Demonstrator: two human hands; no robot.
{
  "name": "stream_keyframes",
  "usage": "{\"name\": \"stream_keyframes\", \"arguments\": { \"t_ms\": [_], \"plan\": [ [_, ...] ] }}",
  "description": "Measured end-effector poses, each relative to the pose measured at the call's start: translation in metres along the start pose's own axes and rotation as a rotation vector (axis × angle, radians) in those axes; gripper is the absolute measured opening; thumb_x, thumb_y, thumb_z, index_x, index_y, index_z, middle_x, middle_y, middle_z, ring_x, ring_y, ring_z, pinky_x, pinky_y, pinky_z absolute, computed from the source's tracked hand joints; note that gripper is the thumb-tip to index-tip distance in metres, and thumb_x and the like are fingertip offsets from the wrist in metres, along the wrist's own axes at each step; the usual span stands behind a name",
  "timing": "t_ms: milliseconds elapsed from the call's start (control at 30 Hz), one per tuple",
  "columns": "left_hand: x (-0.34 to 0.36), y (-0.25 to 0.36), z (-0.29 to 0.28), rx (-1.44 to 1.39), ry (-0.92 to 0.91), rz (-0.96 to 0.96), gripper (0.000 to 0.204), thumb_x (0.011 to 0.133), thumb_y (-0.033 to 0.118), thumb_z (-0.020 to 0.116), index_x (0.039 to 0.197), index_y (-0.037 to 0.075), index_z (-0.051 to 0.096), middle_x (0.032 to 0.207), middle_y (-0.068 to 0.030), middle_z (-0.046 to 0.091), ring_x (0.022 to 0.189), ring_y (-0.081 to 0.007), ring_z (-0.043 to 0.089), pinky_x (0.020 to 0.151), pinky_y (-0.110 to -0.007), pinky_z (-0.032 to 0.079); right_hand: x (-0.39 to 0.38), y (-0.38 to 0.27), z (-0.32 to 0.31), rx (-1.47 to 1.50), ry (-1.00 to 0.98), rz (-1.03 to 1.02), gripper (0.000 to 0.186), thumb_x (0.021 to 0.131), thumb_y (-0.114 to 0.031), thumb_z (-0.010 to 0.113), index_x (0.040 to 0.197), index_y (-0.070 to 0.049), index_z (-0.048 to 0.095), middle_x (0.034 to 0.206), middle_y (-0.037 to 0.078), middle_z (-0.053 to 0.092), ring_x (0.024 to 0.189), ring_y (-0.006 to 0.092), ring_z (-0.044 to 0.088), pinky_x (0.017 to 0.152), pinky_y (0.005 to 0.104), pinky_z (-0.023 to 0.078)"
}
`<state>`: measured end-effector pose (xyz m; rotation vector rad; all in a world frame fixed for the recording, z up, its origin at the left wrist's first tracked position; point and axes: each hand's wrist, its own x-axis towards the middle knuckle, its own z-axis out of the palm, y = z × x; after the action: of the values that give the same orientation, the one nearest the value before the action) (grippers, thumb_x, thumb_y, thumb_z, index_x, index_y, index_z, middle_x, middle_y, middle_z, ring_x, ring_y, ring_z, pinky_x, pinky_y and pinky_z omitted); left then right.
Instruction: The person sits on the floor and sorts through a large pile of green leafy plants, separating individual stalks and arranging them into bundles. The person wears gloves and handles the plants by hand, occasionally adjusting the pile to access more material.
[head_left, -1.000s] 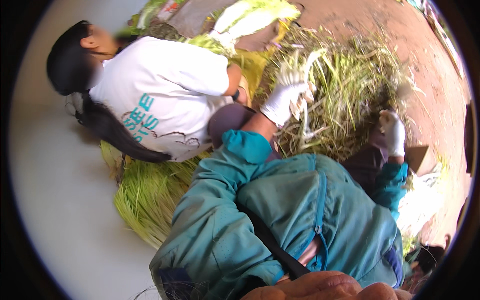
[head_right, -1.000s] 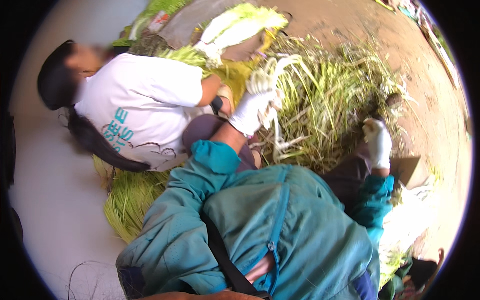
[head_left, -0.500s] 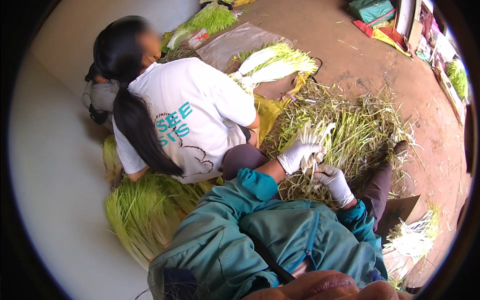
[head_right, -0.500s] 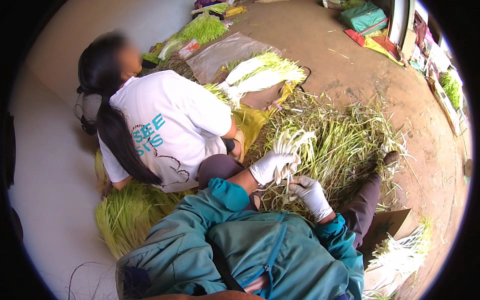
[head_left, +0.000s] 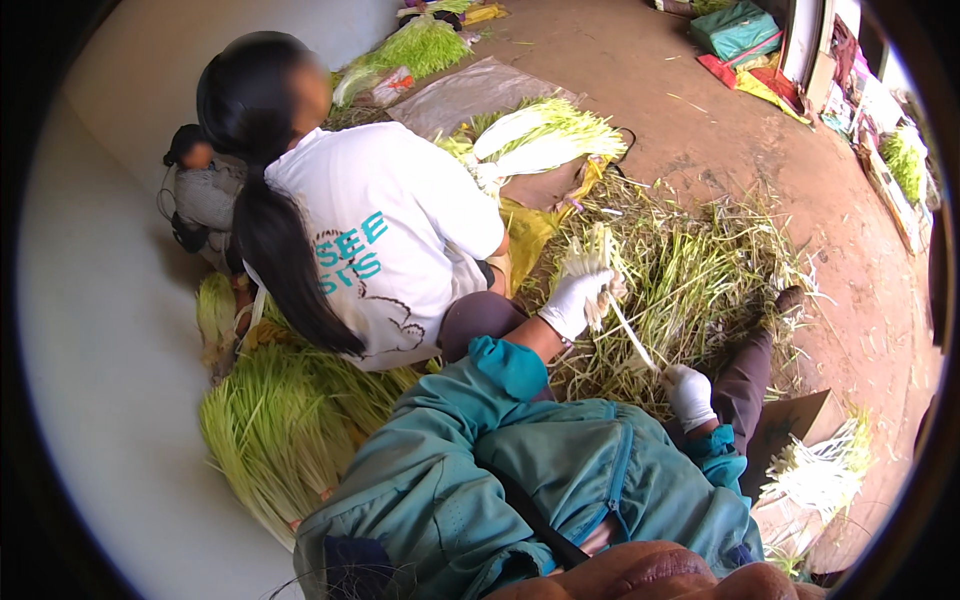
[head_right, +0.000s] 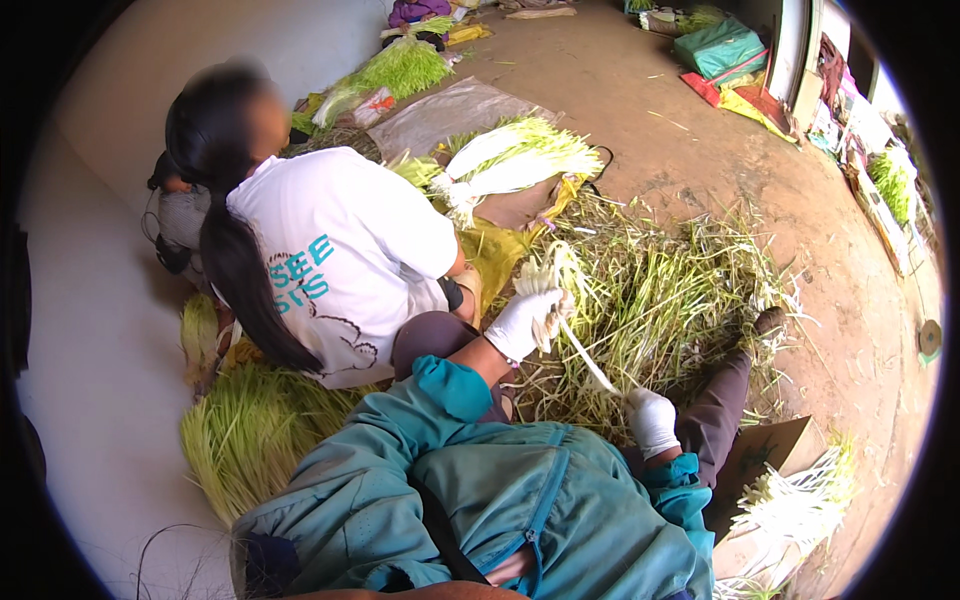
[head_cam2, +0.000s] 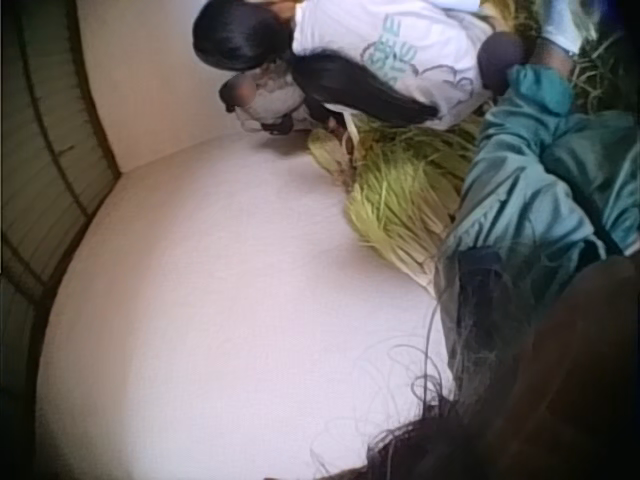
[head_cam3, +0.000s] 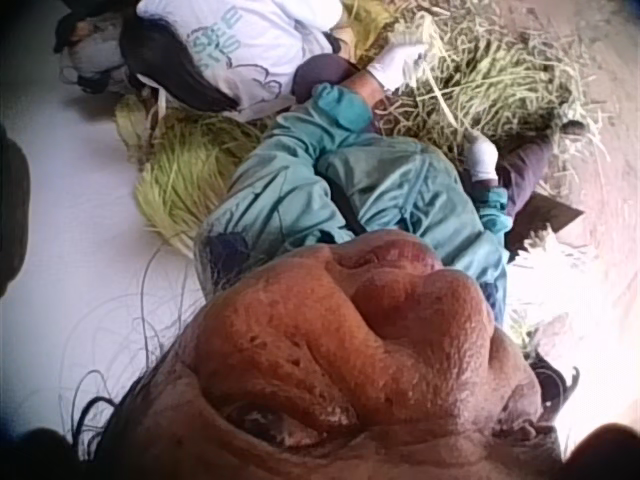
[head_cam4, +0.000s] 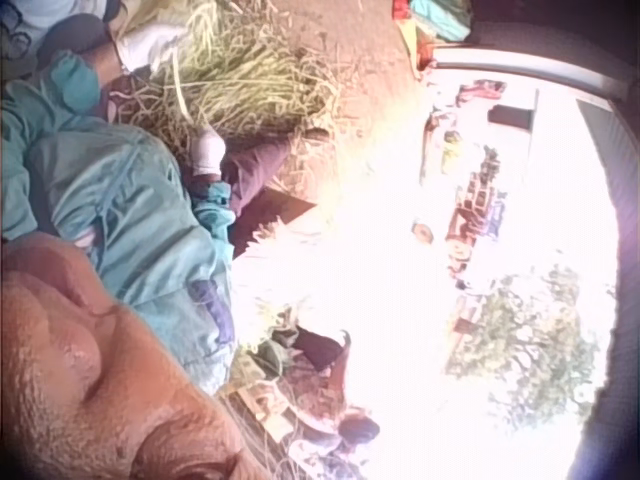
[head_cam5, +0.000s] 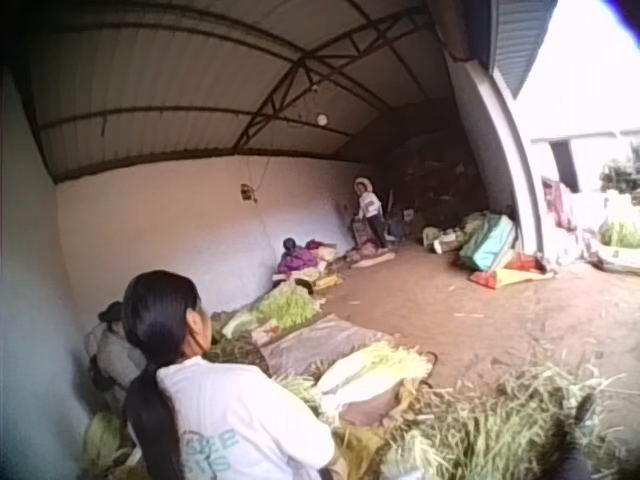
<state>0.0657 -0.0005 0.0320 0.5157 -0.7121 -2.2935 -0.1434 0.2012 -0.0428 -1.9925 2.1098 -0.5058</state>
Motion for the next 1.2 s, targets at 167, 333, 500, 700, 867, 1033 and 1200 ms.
{"name": "stream_keyframes", "arguments": {
  "t_ms": [167,333,500,700,867,1033,1200],
  "plan": [
    [0.009,0.001,-0.015,-0.065,-0.039,0.016,0.016,0.093,0.017,0.055,0.095,0.002,0.059,0.082,-0.0053,0.058,0.070,-0.0121,0.057,0.051,-0.018,0.043,-0.013,0.032,0.011,-0.107,-0.242,0.160,0.022,0.073,-0.021,0.065,0.091,-0.009,0.070,0.086,0.014,0.066,0.079,0.0315,0.063,0.067,0.0389,0.052],
    [0.004,-0.014,-0.003,-0.029,-0.032,-0.106,0.011,0.094,0.015,0.053,0.100,0.006,0.057,0.083,-0.0023,0.059,0.068,-0.0105,0.058,0.054,-0.020,0.046,0.034,-0.029,-0.035,0.623,-0.063,-0.001,0.061,0.076,-0.013,0.074,0.132,-0.009,0.050,0.115,0.012,0.062,0.080,0.0198,0.063,0.068,0.0287,0.051],
    [0.009,-0.025,0.002,0.040,-0.016,-0.096,0.013,0.094,0.015,0.054,0.100,0.005,0.058,0.080,-0.0020,0.059,0.067,-0.0112,0.057,0.053,-0.022,0.045,0.055,-0.078,-0.047,1.274,-0.453,0.186,0.043,0.092,-0.006,0.057,0.134,-0.003,0.046,0.108,0.009,0.065,0.065,0.0055,0.056,0.054,0.0178,0.048],
    [0.017,-0.015,-0.013,-0.039,-0.077,-0.091,0.016,0.096,0.022,0.049,0.095,0.007,0.054,0.071,-0.0001,0.052,0.054,-0.0097,0.049,0.047,-0.022,0.040,0.034,-0.062,-0.049,1.264,-0.512,0.254,0.022,0.097,-0.019,0.049,0.096,-0.001,0.063,0.081,0.005,0.068,0.055,0.0051,0.056,0.045,0.0161,0.042],
    [0.020,-0.018,-0.012,-0.113,-0.083,0.033,0.008,0.091,0.015,0.059,0.095,0.007,0.059,0.080,-0.0021,0.063,0.065,-0.0085,0.060,0.052,-0.020,0.047,0.012,-0.048,-0.076,1.156,-0.511,0.256,0.032,0.097,-0.030,0.050,0.091,-0.003,0.065,0.073,0.002,0.064,0.052,0.0049,0.053,0.044,0.0167,0.041],
    [0.029,-0.004,-0.030,-0.240,-0.040,0.040,0.012,0.092,0.017,0.058,0.094,0.005,0.062,0.081,-0.0017,0.065,0.063,-0.0090,0.060,0.054,-0.021,0.049,-0.004,-0.039,-0.085,1.326,-0.355,0.278,0.037,0.094,-0.037,0.054,0.086,-0.003,0.066,0.063,0.000,0.059,0.048,0.0046,0.049,0.042,0.0180,0.037],
    [0.037,0.034,-0.034,-0.312,-0.151,0.027,0.016,0.094,0.026,0.053,0.097,0.013,0.063,0.071,0.0022,0.062,0.061,-0.0123,0.062,0.048,-0.028,0.049,-0.029,-0.030,-0.115,1.370,-0.052,0.291,0.035,0.090,-0.037,0.059,0.080,-0.004,0.053,0.063,0.011,0.059,0.052,0.0204,0.060,0.047,0.0235,0.045]
  ]
}}
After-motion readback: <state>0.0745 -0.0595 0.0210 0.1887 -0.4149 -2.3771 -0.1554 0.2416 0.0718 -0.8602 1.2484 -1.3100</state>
